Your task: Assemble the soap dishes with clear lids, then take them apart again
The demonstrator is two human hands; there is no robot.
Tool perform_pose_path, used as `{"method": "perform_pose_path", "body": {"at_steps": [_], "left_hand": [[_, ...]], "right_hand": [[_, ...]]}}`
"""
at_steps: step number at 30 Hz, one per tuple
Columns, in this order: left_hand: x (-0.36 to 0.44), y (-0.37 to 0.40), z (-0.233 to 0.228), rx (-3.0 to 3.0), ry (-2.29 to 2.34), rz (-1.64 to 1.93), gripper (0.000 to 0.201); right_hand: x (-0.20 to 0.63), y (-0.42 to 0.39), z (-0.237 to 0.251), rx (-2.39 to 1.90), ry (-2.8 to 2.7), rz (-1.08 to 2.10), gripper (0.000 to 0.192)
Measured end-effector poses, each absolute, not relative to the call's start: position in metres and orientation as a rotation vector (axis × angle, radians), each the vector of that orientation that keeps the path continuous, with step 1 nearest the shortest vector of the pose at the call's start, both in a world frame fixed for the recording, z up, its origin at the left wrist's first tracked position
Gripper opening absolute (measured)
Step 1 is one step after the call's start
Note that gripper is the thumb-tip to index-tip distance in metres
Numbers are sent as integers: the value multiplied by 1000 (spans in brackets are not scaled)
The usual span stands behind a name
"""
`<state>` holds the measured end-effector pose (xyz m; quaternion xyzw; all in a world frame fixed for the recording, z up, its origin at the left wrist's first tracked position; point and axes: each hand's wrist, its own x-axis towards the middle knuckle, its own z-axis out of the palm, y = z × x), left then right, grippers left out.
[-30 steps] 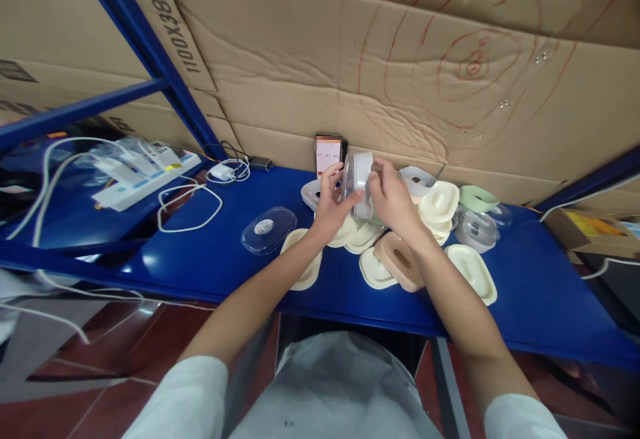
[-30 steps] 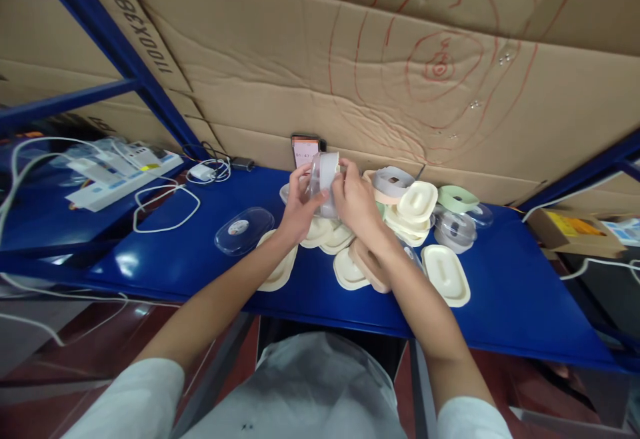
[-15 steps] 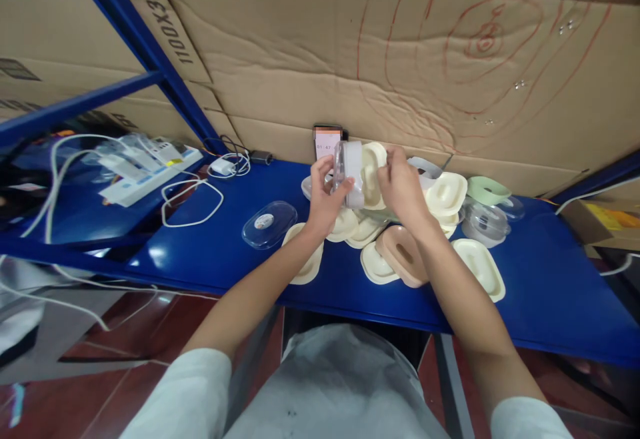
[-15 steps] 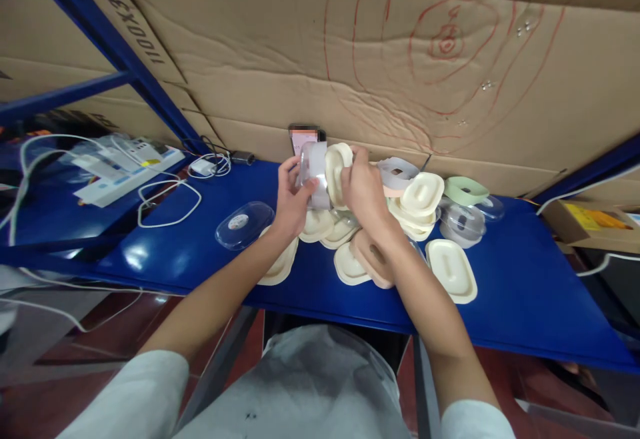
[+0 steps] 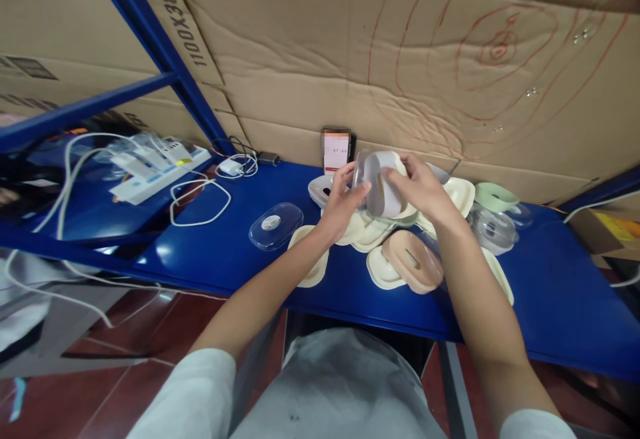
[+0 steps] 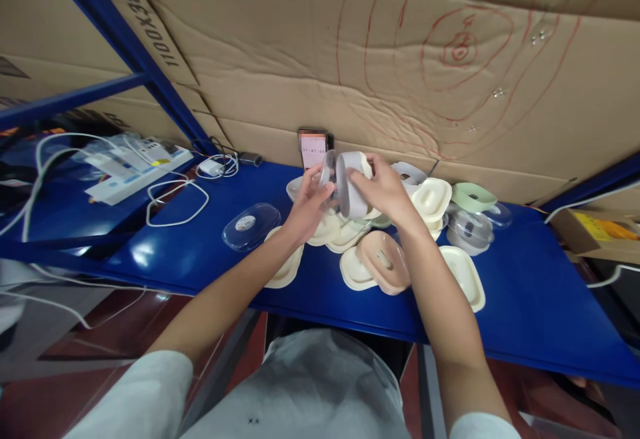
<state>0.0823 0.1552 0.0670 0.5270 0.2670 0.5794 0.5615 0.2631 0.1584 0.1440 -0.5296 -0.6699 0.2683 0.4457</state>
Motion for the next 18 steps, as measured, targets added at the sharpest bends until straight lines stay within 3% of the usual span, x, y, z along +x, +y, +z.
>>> {"method": "perform_pose_path", "body": {"at_steps": [5, 8, 10, 12, 15, 18], "left_hand": [[56, 162, 88, 1641, 824, 1730, 72], [-3, 178, 109, 1838, 1369, 1881, 76], [-45, 190, 116, 1741, 1923, 1685, 77], [-75, 201, 114, 1600, 2284, 1195, 73], [-87, 211, 100, 1547, 2368, 722, 70], [-78, 217, 84, 1596, 2314, 618, 68]], "right_hand": [[276, 164, 143, -1380, -1538, 615, 50], [278, 171, 135, -1428, -1539, 545, 49], [280, 178, 130, -1486, -1569, 452, 52], [283, 184, 126, -1540, -1581, 379, 58], [287, 190, 121, -1602, -1554, 324, 70], [290, 191, 117, -1591, -1584, 205, 71]]}}
